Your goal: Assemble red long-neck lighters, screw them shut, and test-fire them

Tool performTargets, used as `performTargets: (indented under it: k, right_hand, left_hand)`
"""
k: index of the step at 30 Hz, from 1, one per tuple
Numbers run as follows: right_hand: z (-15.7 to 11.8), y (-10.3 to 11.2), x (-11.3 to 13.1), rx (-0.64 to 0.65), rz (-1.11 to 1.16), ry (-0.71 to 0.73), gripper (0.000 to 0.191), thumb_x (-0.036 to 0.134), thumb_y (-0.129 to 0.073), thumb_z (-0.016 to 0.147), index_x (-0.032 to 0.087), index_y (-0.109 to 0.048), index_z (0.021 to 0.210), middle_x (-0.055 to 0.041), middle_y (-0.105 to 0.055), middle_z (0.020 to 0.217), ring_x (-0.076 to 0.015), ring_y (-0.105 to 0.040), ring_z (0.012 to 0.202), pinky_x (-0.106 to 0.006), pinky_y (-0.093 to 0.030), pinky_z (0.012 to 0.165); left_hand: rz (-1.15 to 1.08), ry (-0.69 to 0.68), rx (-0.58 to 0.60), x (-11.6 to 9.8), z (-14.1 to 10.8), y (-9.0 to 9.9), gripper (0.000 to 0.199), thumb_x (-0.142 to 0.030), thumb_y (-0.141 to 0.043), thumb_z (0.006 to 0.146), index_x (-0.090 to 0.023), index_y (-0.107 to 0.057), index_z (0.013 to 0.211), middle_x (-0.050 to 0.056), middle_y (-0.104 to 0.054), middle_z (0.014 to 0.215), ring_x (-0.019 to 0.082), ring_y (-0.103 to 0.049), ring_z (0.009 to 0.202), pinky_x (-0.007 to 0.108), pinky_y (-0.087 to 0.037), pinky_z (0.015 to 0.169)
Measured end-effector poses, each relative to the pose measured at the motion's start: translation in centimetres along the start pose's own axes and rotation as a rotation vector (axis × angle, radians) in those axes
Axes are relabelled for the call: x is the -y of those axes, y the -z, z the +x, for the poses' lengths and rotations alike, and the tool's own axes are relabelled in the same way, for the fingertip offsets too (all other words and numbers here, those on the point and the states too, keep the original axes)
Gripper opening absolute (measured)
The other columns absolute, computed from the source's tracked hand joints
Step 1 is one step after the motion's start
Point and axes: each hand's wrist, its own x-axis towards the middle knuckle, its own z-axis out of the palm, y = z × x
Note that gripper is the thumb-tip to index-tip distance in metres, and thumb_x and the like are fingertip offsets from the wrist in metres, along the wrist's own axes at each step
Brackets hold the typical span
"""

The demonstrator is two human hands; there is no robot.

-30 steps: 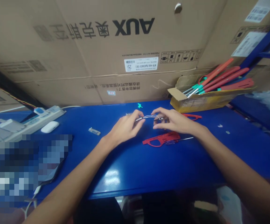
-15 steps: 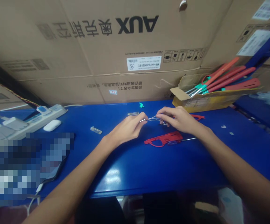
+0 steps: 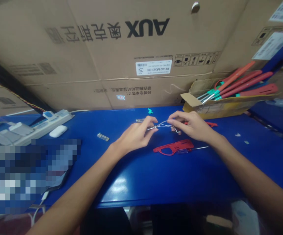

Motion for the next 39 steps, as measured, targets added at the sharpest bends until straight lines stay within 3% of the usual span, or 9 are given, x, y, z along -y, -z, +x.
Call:
performTargets:
  k: [10,17,28,34,39]
  right_hand:
    - [0.0,0.0,0.2,0.003,0.008,0.004,0.029,0.048,-0.061,0.095,0.019,-0.066,0.096,0.0002,-0.071,0.066,-0.0125,-0.063,0.054,-0.025,-0.050,0.055]
    - [0.0,0.0,0.4,0.012,0.014,0.029,0.029,0.047,-0.061,0.096,0.019,-0.064,0.095,0.0001,-0.071,0.066,-0.0119,-0.062,0.053,-0.025,-0.049,0.055]
    - [0.0,-0.4,0.7,0.042,0.048,0.019,0.031,0.050,-0.061,0.095,0.019,-0.065,0.095,0.0004,-0.068,0.071,-0.0112,-0.061,0.054,-0.026,-0.050,0.057]
    - [0.2,-0.8,0.8,-0.045,0.056,-0.086,0.034,0.052,-0.061,0.095,0.018,-0.064,0.092,0.0023,-0.062,0.065,-0.0098,-0.058,0.048,-0.026,-0.046,0.053]
    - [-2.0,-0.6,-0.3,0.086,0.222,-0.208,0.041,0.051,-0.066,0.092,0.022,-0.057,0.120,-0.0001,-0.067,0.084,-0.0117,-0.063,0.061,-0.027,-0.052,0.058]
  left_hand:
    - [0.136,-0.057,-0.057,-0.1,-0.1,0.1,0.020,-0.039,-0.053,0.102,-0.019,-0.056,0.108,0.003,-0.074,0.096,0.018,-0.071,0.079,0.029,-0.050,0.066]
    - [0.225,-0.066,-0.104,-0.2,0.1,0.0,0.020,-0.034,-0.046,0.105,-0.020,-0.059,0.100,0.002,-0.075,0.094,0.016,-0.070,0.078,0.028,-0.045,0.063]
    - [0.240,0.047,-0.151,-0.8,0.3,0.4,0.014,-0.026,-0.045,0.097,-0.020,-0.057,0.091,0.002,-0.074,0.092,0.017,-0.067,0.078,0.028,-0.043,0.063]
    - [0.187,0.155,-0.062,-0.8,0.6,0.2,0.015,-0.029,-0.043,0.100,-0.020,-0.054,0.099,0.002,-0.074,0.095,0.019,-0.068,0.079,0.031,-0.046,0.066]
    - [0.124,0.186,0.023,-0.9,0.4,-0.5,0.024,-0.036,-0.038,0.104,-0.019,-0.047,0.118,0.006,-0.072,0.105,0.022,-0.070,0.086,0.037,-0.051,0.074]
